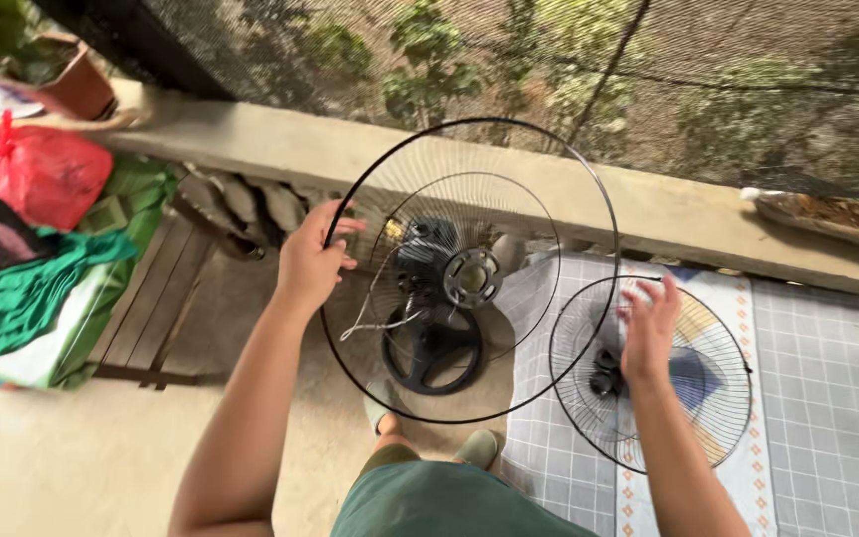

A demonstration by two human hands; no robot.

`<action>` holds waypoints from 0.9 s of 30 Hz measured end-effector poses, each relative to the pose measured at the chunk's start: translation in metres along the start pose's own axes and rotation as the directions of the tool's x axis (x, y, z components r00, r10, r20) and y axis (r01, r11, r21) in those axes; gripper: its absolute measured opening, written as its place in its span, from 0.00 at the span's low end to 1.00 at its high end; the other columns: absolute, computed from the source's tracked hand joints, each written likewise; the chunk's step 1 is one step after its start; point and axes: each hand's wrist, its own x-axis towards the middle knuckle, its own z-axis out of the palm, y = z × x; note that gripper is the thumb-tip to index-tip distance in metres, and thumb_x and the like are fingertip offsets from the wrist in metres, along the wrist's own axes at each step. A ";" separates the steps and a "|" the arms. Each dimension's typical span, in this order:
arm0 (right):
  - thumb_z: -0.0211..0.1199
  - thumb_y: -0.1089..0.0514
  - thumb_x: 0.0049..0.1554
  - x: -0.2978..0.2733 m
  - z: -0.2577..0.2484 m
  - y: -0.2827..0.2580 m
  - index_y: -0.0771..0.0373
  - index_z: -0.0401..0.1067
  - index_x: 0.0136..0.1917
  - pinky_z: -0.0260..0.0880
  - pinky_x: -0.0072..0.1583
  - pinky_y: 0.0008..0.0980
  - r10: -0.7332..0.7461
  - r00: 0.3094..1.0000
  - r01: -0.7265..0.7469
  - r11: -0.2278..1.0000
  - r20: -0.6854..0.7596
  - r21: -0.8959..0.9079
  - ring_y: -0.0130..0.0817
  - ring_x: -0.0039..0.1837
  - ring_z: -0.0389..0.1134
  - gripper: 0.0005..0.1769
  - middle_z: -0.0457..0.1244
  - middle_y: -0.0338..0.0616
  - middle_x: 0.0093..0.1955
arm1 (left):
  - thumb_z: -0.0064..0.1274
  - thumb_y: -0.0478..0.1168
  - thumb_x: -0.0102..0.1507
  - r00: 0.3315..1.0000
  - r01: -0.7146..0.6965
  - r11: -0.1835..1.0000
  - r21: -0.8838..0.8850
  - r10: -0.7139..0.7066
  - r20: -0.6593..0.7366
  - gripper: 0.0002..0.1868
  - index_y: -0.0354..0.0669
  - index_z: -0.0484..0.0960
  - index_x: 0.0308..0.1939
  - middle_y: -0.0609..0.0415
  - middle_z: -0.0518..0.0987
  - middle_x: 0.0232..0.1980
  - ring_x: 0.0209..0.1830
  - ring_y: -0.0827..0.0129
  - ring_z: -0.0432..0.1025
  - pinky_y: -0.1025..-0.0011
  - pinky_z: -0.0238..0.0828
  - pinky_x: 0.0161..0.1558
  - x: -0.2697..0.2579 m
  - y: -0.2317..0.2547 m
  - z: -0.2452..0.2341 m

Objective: The person reassembles a standing electric fan by attaching the motor housing to the base, securing the front grille, installing the fan blade, and fastening the rear grille. The person uses a cloth to wipe the base before assembly.

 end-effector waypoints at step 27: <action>0.53 0.58 0.66 -0.070 0.144 0.069 0.68 0.72 0.60 0.74 0.57 0.38 0.455 0.890 -0.454 0.875 -0.036 -0.166 0.40 0.53 0.74 0.15 0.71 0.49 0.51 | 0.50 0.36 0.67 0.994 -0.082 0.980 0.180 0.067 0.091 0.13 0.46 0.84 0.55 0.59 0.88 0.44 0.38 0.70 0.83 0.72 0.76 0.39 0.032 -0.198 -0.070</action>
